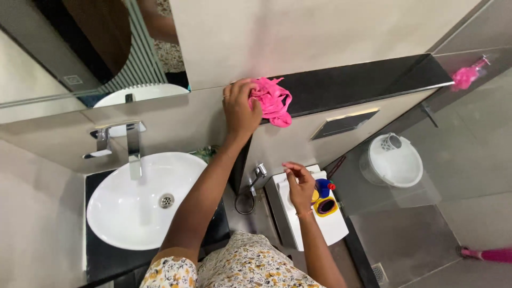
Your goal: Cleaning and wiping down a bathroom shelf using a pink cloth.
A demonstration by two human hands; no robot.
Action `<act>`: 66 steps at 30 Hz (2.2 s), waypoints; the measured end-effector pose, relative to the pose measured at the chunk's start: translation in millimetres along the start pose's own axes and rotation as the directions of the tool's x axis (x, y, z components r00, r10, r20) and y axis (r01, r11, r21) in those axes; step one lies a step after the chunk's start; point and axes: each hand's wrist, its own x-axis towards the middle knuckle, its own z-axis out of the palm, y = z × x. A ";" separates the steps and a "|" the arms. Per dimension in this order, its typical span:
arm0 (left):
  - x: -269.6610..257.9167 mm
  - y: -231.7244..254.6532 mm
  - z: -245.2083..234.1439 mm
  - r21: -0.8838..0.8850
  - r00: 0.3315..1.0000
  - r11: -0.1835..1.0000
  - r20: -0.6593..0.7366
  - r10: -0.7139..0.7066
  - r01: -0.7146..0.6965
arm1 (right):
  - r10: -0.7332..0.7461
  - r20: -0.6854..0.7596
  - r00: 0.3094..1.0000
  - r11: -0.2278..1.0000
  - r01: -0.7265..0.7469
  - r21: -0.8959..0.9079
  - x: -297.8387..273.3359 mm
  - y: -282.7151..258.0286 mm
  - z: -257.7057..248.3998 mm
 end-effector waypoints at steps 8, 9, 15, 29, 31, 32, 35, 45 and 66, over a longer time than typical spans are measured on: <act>14.3 -45.6 96.9 -0.484 0.984 0.857 0.101 -0.145 0.176 | -0.493 0.124 0.861 0.726 0.486 -0.487 110.0 -75.2 33.4; 16.1 -42.2 98.5 -0.559 0.995 0.824 0.077 -0.057 0.090 | -0.508 0.140 0.850 0.705 0.504 -0.499 131.2 -80.3 38.2; 11.5 -49.2 99.6 -0.479 1.000 0.877 0.014 -0.024 0.028 | -0.462 0.414 0.785 0.442 0.608 -0.660 173.5 -66.9 74.6; 23.9 15.5 70.4 0.173 0.933 0.975 0.353 0.070 -0.138 | -0.436 0.080 0.896 0.387 0.267 -0.883 343.3 17.0 -172.4; 25.0 16.0 73.7 0.188 0.921 0.966 0.377 0.096 -0.177 | -0.443 0.059 0.895 0.345 0.231 -0.910 346.2 21.3 -167.7; 25.2 16.3 75.3 0.192 0.914 0.960 0.390 0.115 -0.203 | -0.432 0.113 0.895 0.280 0.252 -0.926 343.9 25.4 -155.2; 26.0 22.0 75.4 0.195 0.896 0.946 0.414 0.160 -0.259 | -0.450 0.245 0.859 0.230 0.377 -0.897 312.1 19.1 -93.4; 29.4 37.9 88.7 0.203 0.816 0.894 0.522 0.246 -0.399 | -0.279 0.486 0.828 0.533 0.555 -0.639 278.8 -33.1 -75.9; 67.7 182.8 360.3 -0.035 0.560 0.697 0.568 0.603 -0.716 | -0.173 -0.062 0.983 0.343 0.001 -0.939 454.0 47.9 -386.0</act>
